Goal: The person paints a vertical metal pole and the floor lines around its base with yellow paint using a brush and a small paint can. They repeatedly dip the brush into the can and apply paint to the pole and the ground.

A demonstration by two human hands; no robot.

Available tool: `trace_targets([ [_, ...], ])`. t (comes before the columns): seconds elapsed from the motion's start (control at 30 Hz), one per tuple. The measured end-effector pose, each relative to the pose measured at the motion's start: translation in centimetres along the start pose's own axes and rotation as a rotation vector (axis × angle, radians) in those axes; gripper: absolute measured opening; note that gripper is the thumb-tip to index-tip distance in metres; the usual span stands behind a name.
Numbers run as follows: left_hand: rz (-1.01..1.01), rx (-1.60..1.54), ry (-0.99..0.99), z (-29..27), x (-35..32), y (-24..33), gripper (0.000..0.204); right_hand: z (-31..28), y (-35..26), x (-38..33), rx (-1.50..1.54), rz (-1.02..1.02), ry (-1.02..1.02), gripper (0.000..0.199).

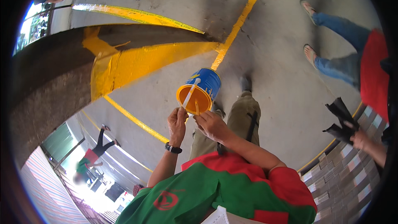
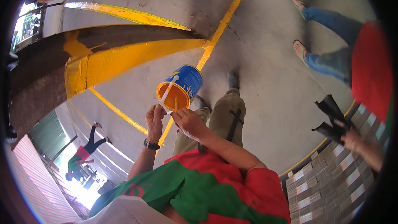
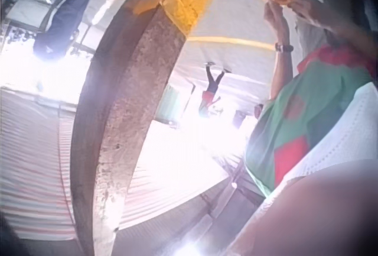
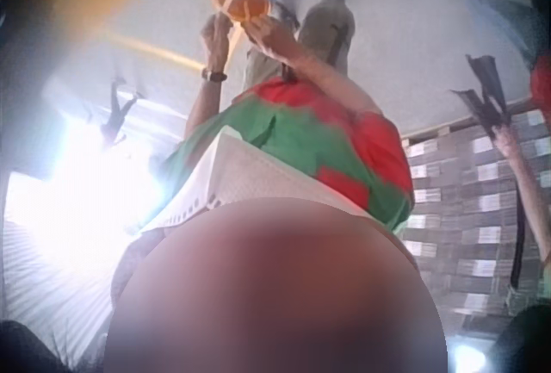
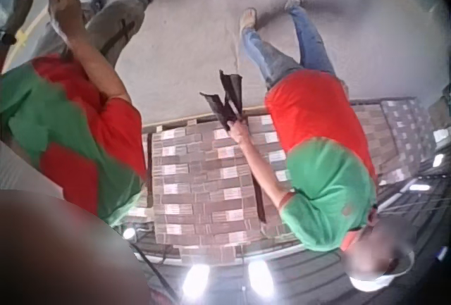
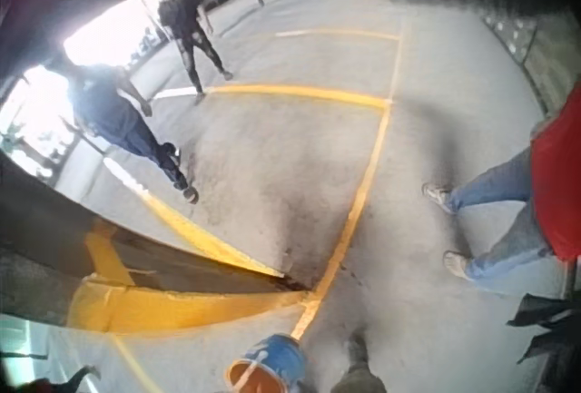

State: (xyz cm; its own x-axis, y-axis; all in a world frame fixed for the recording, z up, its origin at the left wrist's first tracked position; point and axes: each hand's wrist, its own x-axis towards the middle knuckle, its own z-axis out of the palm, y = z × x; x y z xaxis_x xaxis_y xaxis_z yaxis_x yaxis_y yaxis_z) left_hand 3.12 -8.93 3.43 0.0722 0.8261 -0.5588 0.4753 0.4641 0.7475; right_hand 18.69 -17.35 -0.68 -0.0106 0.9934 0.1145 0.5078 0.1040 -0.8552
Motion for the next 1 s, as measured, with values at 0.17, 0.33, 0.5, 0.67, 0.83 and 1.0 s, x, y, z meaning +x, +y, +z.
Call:
trace_targets([
  [0.17, 0.04, -0.022, -0.024, -1.9, -0.1, -1.9, 0.036, 3.1, -1.3, -0.5, 0.022, -0.004, 0.047, 0.022],
  [0.33, 0.135, -0.009, -0.008, -6.2, -2.4, -1.8, 0.038, 5.4, -5.2, -0.5, 0.098, 0.048, 0.041, 0.025],
  [0.5, 0.197, -0.011, 0.031, -10.1, -6.0, -1.6, 0.04, 5.5, -9.5, -0.7, 0.128, 0.033, 0.155, 0.023],
  [0.67, 0.213, -0.121, 0.097, -12.6, -8.0, -2.1, 0.041, 5.4, -12.5, -0.9, 0.247, 0.254, 0.013, 0.023],
  [0.83, 0.19, -0.221, 0.089, -14.2, -9.4, -3.2, 0.04, 7.0, -15.0, -1.0, 0.287, 0.254, -0.016, 0.025],
  [1.0, 0.272, -0.271, 0.067, -14.9, -11.1, -2.9, 0.041, 7.4, -17.1, -1.2, 0.059, 0.185, -0.032, 0.027],
])
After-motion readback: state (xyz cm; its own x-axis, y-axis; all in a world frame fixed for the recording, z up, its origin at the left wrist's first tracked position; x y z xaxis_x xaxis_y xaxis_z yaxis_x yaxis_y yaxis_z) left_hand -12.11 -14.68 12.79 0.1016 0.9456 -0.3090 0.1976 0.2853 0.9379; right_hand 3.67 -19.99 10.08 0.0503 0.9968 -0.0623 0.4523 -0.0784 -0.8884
